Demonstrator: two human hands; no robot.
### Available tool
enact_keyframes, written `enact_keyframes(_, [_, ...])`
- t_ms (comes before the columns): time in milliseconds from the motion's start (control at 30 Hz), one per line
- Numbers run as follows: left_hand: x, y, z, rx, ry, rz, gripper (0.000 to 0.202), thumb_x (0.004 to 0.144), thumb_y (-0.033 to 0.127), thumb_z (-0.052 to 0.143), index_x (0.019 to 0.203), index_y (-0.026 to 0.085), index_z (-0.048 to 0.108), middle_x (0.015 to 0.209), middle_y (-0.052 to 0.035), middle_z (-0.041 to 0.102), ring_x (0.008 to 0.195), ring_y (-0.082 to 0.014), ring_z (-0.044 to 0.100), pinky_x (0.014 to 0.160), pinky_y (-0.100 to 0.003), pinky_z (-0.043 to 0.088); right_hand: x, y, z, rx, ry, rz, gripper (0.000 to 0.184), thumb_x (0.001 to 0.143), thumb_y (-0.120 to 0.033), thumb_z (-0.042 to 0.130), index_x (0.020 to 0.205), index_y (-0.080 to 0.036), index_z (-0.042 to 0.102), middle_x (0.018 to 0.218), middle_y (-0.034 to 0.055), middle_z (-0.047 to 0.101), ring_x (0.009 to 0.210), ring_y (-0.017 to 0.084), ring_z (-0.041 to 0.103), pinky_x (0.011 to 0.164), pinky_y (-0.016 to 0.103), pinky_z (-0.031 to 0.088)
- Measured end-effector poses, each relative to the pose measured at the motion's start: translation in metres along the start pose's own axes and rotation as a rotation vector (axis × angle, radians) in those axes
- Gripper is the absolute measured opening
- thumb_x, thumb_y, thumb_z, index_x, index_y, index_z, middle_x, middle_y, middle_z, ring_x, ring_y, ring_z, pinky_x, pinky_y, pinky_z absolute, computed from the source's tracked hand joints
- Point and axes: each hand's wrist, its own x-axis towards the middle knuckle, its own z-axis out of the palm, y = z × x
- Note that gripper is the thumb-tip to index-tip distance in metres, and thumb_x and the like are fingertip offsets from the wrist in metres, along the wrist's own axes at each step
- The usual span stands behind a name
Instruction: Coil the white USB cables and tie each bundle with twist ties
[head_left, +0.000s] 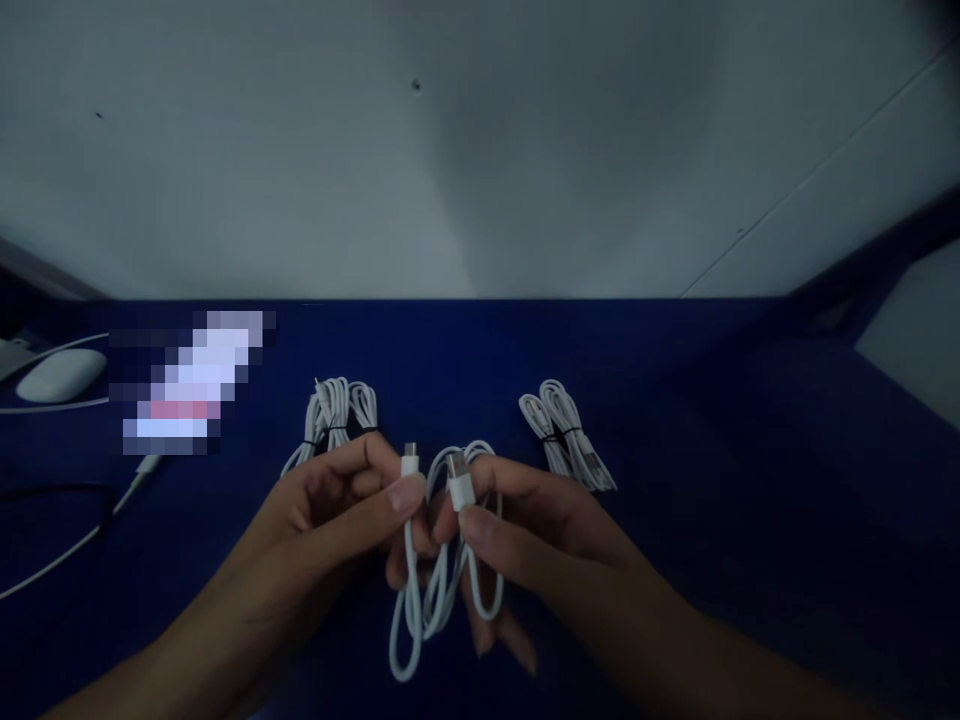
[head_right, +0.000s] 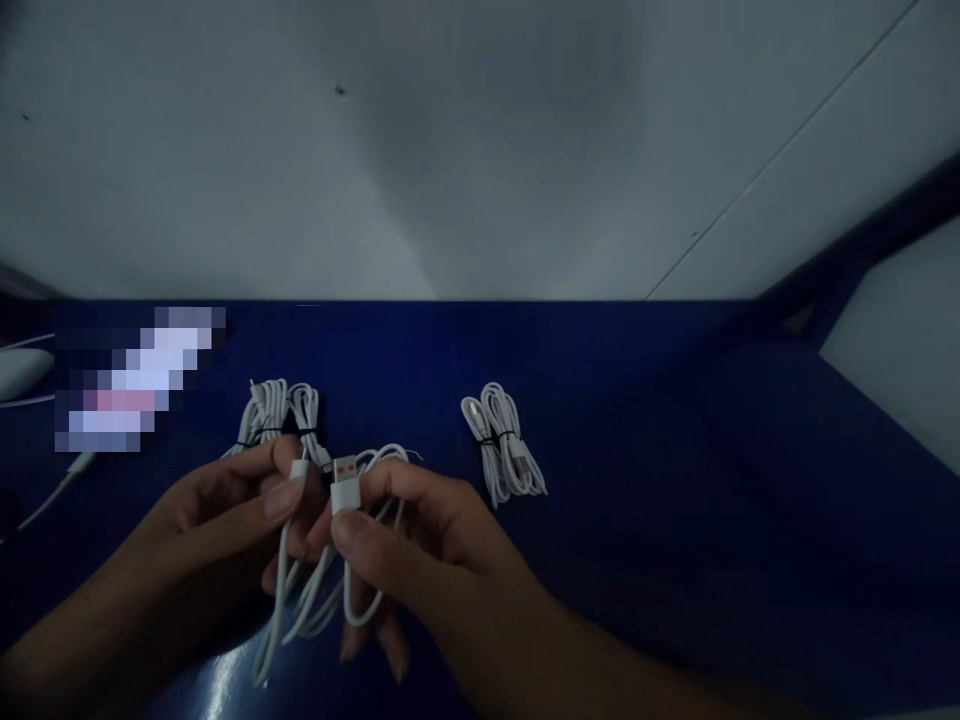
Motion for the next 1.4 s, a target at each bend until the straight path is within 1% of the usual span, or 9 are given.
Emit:
enact_keyframes(133, [0.004,-0.006,-0.008,0.093,0.035,0.079,0.020,0.106,0.035,0.085,0.091,0.024,0.078,0.081,0.0042,0.080,0.072,-0.0087,0.071,0.073,-0.016,0.058,-0.001,0.000,0.002,-0.081,0.066,0.004,0.035,0.113,-0.052,0.073,0.115,-0.017,0.078,0.115,0.0071,0.078,0.078,0.010,0.069,0.061,0.018,0.050])
enact_keyframes(300, [0.003,-0.009,-0.010,0.115,-0.001,0.188,0.016,0.107,0.025,0.083,0.092,0.024,0.078,0.085,0.0025,0.083,0.077,-0.0112,0.076,0.078,-0.020,0.061,-0.003,0.008,0.006,-0.119,0.100,-0.112,0.031,0.114,-0.048,0.073,0.102,-0.019,0.074,0.099,0.0025,0.075,0.074,0.010,0.067,0.064,0.022,0.053])
enact_keyframes(500, [0.000,-0.004,-0.009,0.105,-0.023,0.214,0.013,0.106,0.025,0.085,0.094,0.024,0.080,0.085,0.0016,0.084,0.077,-0.0106,0.076,0.078,-0.019,0.061,0.002,0.008,0.013,-0.165,0.100,-0.211,0.027,0.117,-0.039,0.068,0.099,-0.021,0.079,0.089,-0.0005,0.070,0.070,0.009,0.060,0.063,0.020,0.052])
enact_keyframes(700, [-0.002,0.000,-0.007,0.077,-0.023,0.198,0.007,0.102,0.028,0.090,0.106,0.023,0.088,0.085,0.0012,0.085,0.076,-0.0087,0.077,0.077,-0.015,0.061,0.007,-0.001,0.024,-0.133,0.151,-0.194,0.033,0.115,-0.036,0.071,0.087,-0.020,0.073,0.081,-0.0032,0.063,0.066,0.007,0.055,0.059,0.014,0.051])
enact_keyframes(867, [-0.001,-0.001,-0.008,0.073,-0.017,0.193,0.004,0.100,0.024,0.091,0.100,0.021,0.089,0.082,0.0004,0.086,0.074,-0.0092,0.079,0.077,-0.015,0.062,0.009,0.009,0.021,-0.098,0.153,-0.235,0.031,0.115,-0.038,0.072,0.088,-0.021,0.072,0.076,-0.0048,0.057,0.064,0.007,0.051,0.056,0.013,0.048])
enact_keyframes(1000, [0.006,-0.006,-0.010,0.079,-0.020,0.169,0.011,0.094,0.015,0.094,0.091,0.021,0.085,0.081,0.0000,0.088,0.073,-0.0110,0.081,0.073,-0.016,0.062,0.008,0.022,0.012,-0.065,0.166,-0.236,0.029,0.115,-0.040,0.072,0.092,-0.022,0.072,0.076,-0.0044,0.059,0.063,0.008,0.051,0.057,0.014,0.047])
enact_keyframes(1167, [0.010,-0.009,-0.007,0.074,0.012,0.093,0.018,0.090,0.009,0.094,0.085,0.021,0.082,0.075,0.0000,0.087,0.070,-0.0121,0.082,0.070,-0.015,0.062,0.008,0.023,0.007,-0.031,0.143,-0.204,0.036,0.114,-0.047,0.072,0.090,-0.020,0.067,0.082,-0.0004,0.065,0.064,0.009,0.052,0.055,0.018,0.045])
enact_keyframes(1333, [0.007,-0.010,-0.003,0.089,0.025,0.071,0.018,0.089,0.009,0.094,0.086,0.024,0.084,0.075,0.0006,0.087,0.072,-0.0156,0.084,0.072,-0.019,0.065,0.004,0.027,0.004,-0.093,0.163,-0.182,0.044,0.114,-0.046,0.070,0.082,-0.022,0.053,0.082,0.0024,0.069,0.067,0.011,0.055,0.056,0.022,0.045])
enact_keyframes(1400, [0.006,-0.011,-0.003,0.100,0.044,0.065,0.018,0.090,0.011,0.094,0.086,0.025,0.084,0.075,0.0007,0.087,0.072,-0.0165,0.084,0.072,-0.020,0.066,0.002,0.029,0.003,-0.103,0.166,-0.187,0.043,0.115,-0.045,0.069,0.082,-0.022,0.053,0.083,0.0029,0.070,0.066,0.011,0.054,0.056,0.023,0.044])
